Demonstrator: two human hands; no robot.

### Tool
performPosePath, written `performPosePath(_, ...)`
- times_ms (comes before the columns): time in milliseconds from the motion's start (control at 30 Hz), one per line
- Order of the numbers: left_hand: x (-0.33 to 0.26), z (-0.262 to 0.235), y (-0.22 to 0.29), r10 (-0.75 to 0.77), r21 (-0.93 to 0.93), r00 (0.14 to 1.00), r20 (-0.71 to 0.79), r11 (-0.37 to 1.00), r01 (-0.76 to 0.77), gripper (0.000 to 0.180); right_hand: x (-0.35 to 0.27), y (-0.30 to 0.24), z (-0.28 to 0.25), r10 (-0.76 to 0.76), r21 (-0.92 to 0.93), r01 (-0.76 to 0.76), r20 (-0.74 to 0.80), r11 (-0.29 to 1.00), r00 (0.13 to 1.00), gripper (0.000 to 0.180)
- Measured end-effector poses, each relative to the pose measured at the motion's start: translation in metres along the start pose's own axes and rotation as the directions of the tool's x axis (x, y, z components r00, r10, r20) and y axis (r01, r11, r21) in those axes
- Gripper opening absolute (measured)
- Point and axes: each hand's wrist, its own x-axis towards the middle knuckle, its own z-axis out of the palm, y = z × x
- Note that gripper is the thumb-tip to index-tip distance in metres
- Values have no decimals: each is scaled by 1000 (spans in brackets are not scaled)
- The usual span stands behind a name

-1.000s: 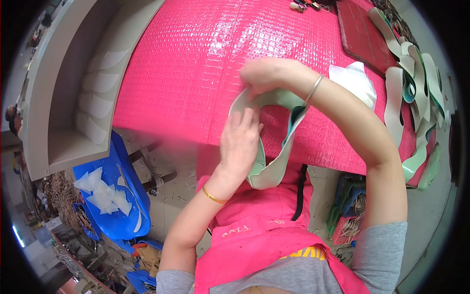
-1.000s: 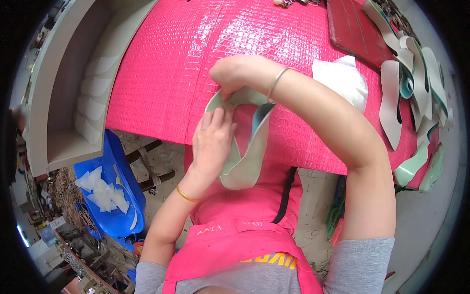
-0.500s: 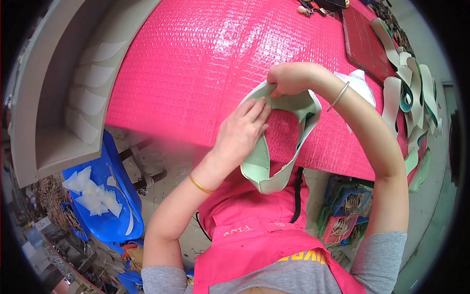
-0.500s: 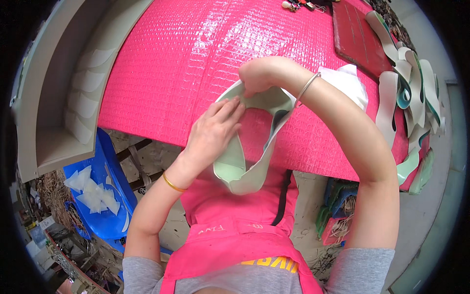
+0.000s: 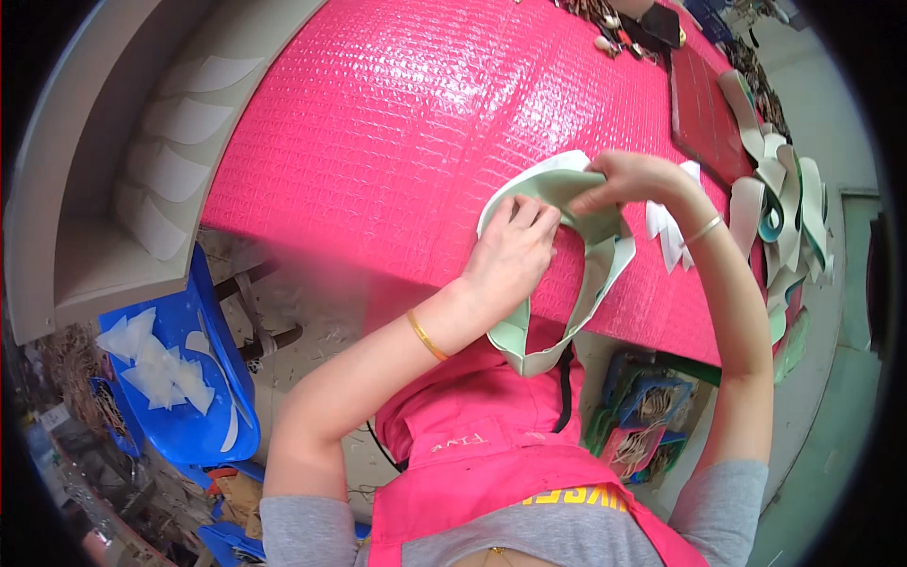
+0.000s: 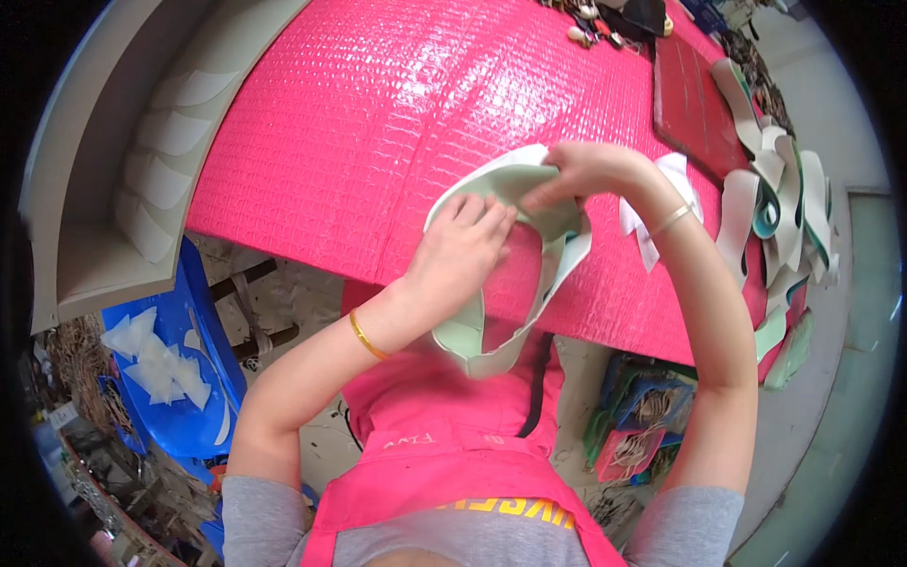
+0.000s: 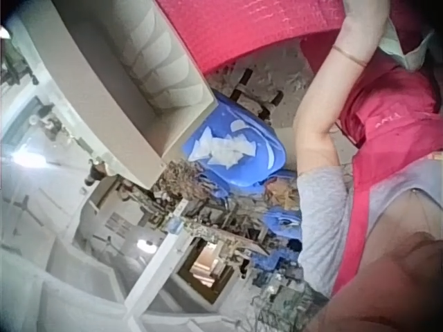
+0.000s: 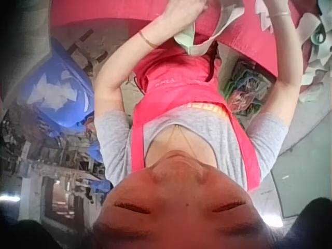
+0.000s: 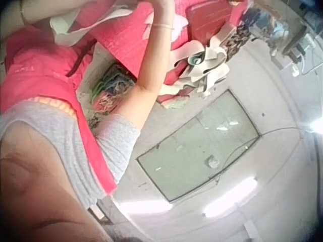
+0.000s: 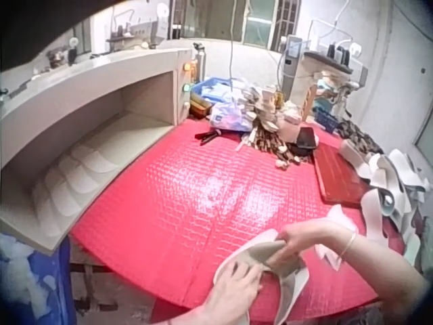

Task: The worker is folding the edges of shoe uppers and wrapping components in paper at a shoe manufacturing station.

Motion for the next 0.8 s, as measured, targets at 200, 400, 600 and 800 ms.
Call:
performPosePath(200, 3, -55, 46, 481, -787, 676, 559, 564, 249, 37, -10, 2, 16, -31, 69, 40, -128, 997, 991, 35)
performPosePath(400, 6, -30, 80, -3, -596, 999, 43, 803, 28, 28, -11, 3, 26, -294, -12, 295, -153, 955, 943, 41)
performPosePath(600, -30, -5, 40, -164, -181, 986, 34, 969, 167, 46, 0, 0, 25, -285, -296, 218, -205, 930, 936, 31)
performPosePath(800, -2, -5, 45, -247, -98, 951, 184, 958, 268, 45, 0, -7, 26, -265, -457, 132, -241, 880, 934, 28)
